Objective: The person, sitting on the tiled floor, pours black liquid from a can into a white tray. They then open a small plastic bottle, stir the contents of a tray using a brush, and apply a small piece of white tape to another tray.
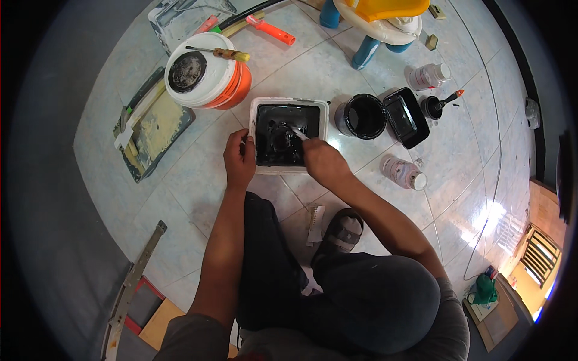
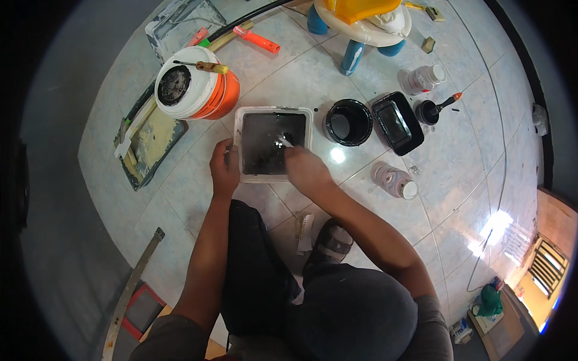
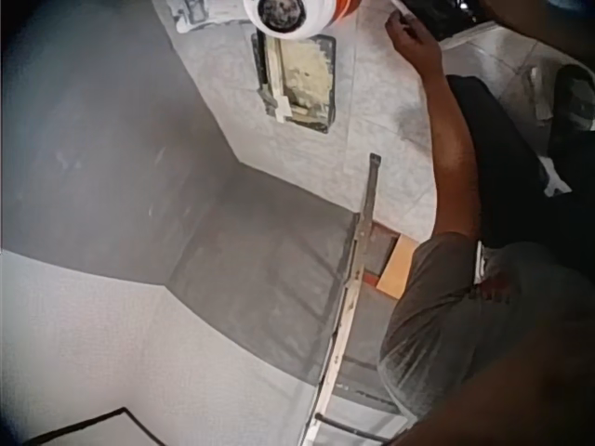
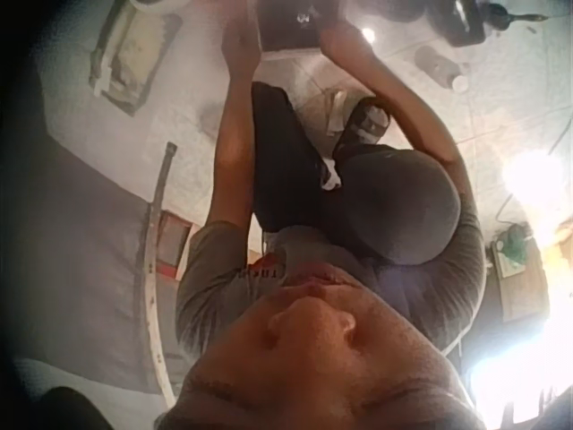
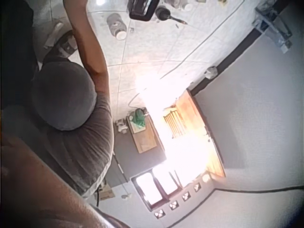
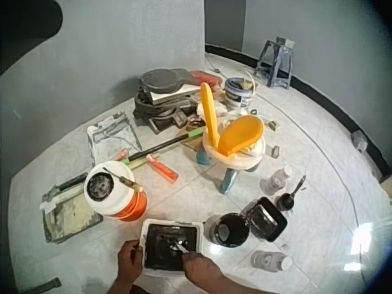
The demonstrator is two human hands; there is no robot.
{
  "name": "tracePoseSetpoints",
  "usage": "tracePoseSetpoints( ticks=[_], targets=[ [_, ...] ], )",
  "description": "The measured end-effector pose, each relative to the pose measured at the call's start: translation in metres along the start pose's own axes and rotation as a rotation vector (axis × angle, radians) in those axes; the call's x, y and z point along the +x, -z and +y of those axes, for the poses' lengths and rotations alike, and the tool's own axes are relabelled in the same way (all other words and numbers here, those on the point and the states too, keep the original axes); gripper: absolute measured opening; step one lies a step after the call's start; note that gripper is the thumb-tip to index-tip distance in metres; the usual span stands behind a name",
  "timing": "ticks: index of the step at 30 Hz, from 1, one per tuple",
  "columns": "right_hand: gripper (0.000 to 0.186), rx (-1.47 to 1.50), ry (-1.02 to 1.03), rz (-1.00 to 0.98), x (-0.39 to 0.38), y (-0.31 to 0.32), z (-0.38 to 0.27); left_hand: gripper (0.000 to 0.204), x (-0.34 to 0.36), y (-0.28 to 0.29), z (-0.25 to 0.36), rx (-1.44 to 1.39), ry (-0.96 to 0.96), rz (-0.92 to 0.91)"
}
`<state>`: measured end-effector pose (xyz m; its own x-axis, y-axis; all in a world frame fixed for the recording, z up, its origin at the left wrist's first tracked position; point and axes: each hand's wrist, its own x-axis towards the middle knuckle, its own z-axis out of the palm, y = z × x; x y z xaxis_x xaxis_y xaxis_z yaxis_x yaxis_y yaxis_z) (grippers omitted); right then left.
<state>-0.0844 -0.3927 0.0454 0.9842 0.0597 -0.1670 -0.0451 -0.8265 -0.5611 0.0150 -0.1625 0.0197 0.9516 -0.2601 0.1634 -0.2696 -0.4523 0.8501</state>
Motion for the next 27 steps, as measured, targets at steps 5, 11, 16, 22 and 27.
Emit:
tracePoseSetpoints(
  ticks=[5, 11, 16, 22, 27],
  targets=[
    [0.021, 0.017, 0.062, -0.143, -0.016, -0.015, -0.019, 0.018, 0.000, 0.000, -0.005, -0.038, 0.034, -0.007],
    [0.020, -0.027, 0.076, -0.060, -0.015, -0.010, 0.004, 0.018, 0.000, 0.002, -0.006, -0.012, 0.020, -0.002],
    [0.022, 0.020, -0.016, -0.061, -0.001, -0.002, -0.003, 0.018, -0.001, -0.001, -0.002, -0.028, 0.028, -0.018],
    [0.028, 0.063, 0.012, -0.182, -0.005, 0.001, -0.002, 0.018, 0.000, 0.001, -0.003, -0.012, 0.069, -0.029],
    [0.028, 0.038, 0.061, -0.324, 0.000, 0.007, 0.002, 0.019, 0.000, 0.000, -0.007, -0.017, 0.011, -0.017]
  ],
)
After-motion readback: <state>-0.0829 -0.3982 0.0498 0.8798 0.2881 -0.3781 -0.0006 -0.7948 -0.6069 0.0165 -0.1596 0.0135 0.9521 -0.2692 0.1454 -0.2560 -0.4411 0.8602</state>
